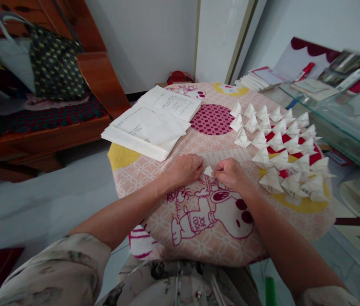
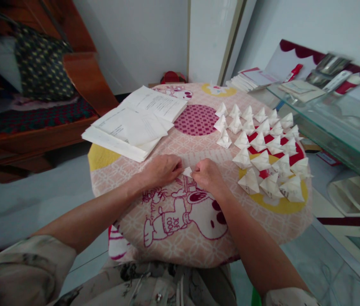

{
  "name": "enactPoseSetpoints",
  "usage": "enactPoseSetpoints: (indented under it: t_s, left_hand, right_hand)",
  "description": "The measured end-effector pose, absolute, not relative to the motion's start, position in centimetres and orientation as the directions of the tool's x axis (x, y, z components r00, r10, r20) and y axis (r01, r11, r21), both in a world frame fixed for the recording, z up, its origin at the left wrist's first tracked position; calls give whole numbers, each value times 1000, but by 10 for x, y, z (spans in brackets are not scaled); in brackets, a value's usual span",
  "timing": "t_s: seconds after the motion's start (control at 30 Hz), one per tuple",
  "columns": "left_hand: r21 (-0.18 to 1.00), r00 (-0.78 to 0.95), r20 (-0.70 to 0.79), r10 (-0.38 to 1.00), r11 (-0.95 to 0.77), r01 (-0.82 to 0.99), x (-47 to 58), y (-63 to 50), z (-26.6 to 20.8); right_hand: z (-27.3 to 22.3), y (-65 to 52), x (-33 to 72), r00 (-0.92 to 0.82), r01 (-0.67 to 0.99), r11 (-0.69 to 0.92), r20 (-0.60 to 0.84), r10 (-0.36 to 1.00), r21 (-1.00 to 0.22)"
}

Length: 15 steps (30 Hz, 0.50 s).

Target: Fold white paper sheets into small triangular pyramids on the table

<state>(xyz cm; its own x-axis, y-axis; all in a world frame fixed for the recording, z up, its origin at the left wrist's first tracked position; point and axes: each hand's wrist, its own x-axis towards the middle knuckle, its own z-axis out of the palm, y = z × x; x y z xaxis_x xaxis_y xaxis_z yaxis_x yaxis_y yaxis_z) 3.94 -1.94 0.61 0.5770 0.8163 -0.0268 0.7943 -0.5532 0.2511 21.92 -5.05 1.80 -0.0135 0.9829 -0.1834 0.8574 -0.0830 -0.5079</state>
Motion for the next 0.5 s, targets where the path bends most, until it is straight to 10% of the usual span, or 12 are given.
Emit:
enactPoseSetpoints:
  t_s: [0.5]
  left_hand:
    - [537,565,-69,822,-447,716,49,-9,10]
  right_hand:
    - [-1,-53,226,10,713,-81,-106,994,-696]
